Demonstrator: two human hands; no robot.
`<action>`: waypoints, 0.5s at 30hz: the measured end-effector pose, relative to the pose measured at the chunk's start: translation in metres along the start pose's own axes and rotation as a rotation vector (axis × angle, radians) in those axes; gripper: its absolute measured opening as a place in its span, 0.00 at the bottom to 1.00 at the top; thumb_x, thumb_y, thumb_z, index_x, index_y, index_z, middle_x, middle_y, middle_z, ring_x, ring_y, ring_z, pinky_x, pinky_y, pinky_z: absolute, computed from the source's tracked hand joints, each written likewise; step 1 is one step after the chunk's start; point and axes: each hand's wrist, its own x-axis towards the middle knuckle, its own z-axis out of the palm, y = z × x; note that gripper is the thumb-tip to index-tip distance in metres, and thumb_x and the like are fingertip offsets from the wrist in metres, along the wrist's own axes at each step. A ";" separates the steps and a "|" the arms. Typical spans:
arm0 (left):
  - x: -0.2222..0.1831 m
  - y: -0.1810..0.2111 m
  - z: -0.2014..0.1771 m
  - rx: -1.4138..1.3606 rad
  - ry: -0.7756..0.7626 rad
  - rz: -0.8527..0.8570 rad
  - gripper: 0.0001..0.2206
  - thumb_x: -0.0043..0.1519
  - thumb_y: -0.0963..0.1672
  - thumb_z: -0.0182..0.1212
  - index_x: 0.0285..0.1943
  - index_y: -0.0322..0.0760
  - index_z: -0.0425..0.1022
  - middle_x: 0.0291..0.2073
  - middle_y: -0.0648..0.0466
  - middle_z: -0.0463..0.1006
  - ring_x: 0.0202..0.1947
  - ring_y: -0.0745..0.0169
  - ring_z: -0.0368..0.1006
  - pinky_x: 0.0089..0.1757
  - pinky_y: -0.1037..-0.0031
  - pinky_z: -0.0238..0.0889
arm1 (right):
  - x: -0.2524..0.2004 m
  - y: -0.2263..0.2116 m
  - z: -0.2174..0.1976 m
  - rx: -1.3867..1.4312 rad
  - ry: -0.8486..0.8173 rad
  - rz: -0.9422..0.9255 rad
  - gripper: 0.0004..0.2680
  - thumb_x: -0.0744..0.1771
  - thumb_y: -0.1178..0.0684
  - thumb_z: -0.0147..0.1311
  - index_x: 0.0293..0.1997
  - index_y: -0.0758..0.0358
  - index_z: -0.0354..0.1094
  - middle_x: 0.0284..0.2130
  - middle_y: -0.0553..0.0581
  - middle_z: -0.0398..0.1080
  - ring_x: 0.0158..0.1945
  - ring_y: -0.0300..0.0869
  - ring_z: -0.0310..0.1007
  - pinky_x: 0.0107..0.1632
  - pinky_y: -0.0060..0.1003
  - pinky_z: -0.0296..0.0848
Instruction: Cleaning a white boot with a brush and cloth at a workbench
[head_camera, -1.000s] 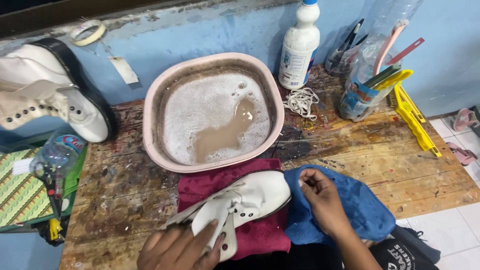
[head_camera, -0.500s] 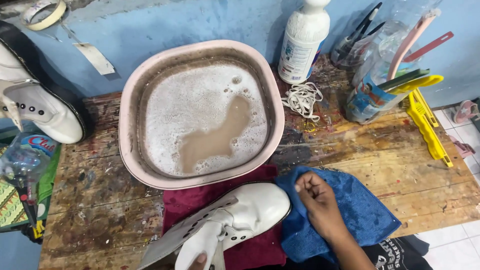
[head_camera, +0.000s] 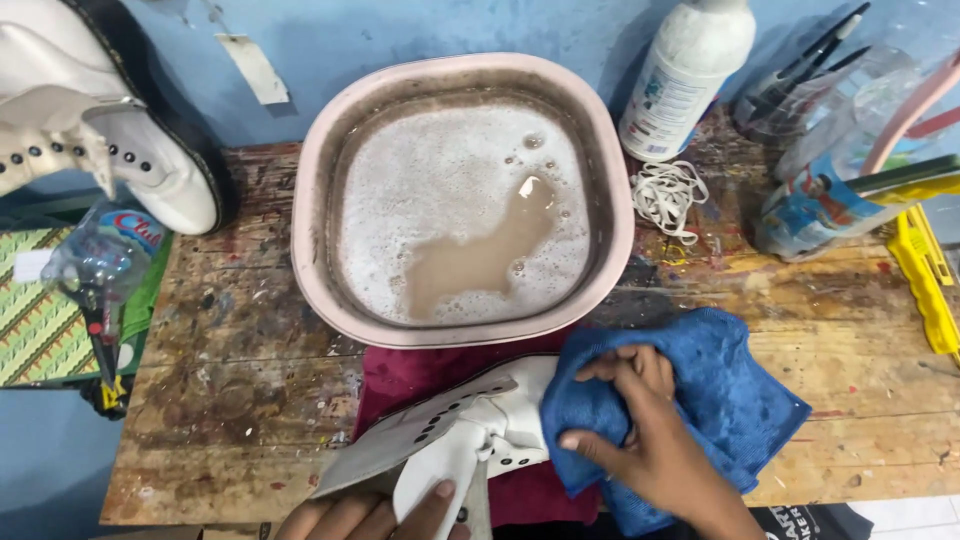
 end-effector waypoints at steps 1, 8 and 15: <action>0.005 -0.001 -0.005 0.003 0.000 -0.008 0.15 0.64 0.58 0.55 0.52 0.59 0.76 0.21 0.74 0.71 0.19 0.77 0.65 0.23 0.78 0.56 | 0.004 0.002 0.003 -0.002 -0.007 -0.004 0.22 0.59 0.38 0.70 0.54 0.53 0.70 0.47 0.52 0.63 0.60 0.47 0.56 0.65 0.44 0.52; 0.034 -0.009 -0.020 -0.108 0.027 -0.054 0.13 0.63 0.54 0.63 0.50 0.51 0.81 0.22 0.68 0.79 0.20 0.73 0.69 0.28 0.78 0.61 | 0.009 0.012 0.021 0.352 0.191 0.001 0.07 0.70 0.51 0.43 0.51 0.60 0.63 0.56 0.60 0.66 0.63 0.47 0.65 0.65 0.44 0.60; 0.062 -0.009 -0.029 -0.214 -0.075 -0.405 0.17 0.58 0.50 0.60 0.56 0.54 0.81 0.27 0.60 0.85 0.23 0.64 0.78 0.32 0.68 0.71 | 0.004 -0.020 0.003 0.136 0.025 -0.045 0.16 0.65 0.47 0.56 0.59 0.57 0.66 0.58 0.57 0.64 0.65 0.47 0.62 0.66 0.46 0.54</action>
